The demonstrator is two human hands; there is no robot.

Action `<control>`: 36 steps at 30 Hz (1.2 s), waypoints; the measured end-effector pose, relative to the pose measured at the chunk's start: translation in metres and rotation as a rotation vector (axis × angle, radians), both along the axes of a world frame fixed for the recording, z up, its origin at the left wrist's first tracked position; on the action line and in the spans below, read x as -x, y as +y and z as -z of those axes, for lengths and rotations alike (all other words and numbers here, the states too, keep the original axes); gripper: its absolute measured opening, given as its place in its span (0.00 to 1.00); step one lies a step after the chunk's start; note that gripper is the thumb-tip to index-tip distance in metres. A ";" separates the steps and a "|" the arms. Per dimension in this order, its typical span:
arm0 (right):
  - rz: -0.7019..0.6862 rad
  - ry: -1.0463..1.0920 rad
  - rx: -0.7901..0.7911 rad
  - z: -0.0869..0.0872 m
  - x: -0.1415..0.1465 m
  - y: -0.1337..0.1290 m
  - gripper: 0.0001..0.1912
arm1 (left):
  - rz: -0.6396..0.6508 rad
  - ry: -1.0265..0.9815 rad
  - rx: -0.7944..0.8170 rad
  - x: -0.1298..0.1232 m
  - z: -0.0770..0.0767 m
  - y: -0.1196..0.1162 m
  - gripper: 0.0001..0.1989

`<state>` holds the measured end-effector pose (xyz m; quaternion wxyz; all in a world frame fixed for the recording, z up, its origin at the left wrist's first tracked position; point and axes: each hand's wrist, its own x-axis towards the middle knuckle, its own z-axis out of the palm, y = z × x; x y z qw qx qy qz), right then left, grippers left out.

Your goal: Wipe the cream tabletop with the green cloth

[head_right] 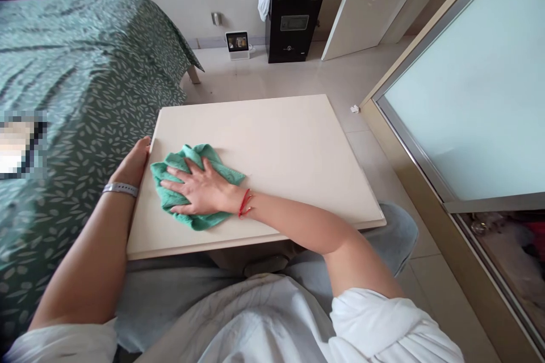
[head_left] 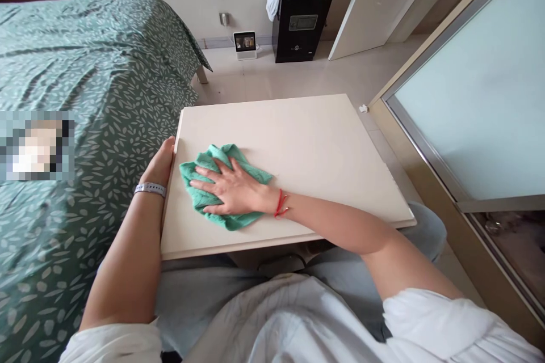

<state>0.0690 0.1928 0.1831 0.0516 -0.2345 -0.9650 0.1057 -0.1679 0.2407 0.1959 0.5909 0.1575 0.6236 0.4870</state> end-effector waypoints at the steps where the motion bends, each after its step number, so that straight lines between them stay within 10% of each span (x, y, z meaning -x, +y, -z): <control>1: 0.034 0.002 0.009 0.000 -0.015 0.006 0.41 | 0.008 0.018 0.011 0.000 0.000 -0.002 0.32; 11: 0.642 -0.116 0.072 0.003 -0.199 0.068 0.43 | 0.019 0.159 0.128 0.002 -0.001 0.002 0.32; 18: 1.178 -0.135 -0.036 0.017 -0.290 0.049 0.42 | 0.054 0.190 0.157 0.002 -0.004 0.002 0.34; 26: 1.261 -0.146 -0.052 0.017 -0.230 0.003 0.41 | 0.044 0.174 0.161 -0.001 -0.006 0.002 0.34; 36: 0.709 -0.052 0.098 -0.010 -0.034 -0.045 0.45 | 0.006 0.119 0.112 -0.005 -0.007 -0.002 0.31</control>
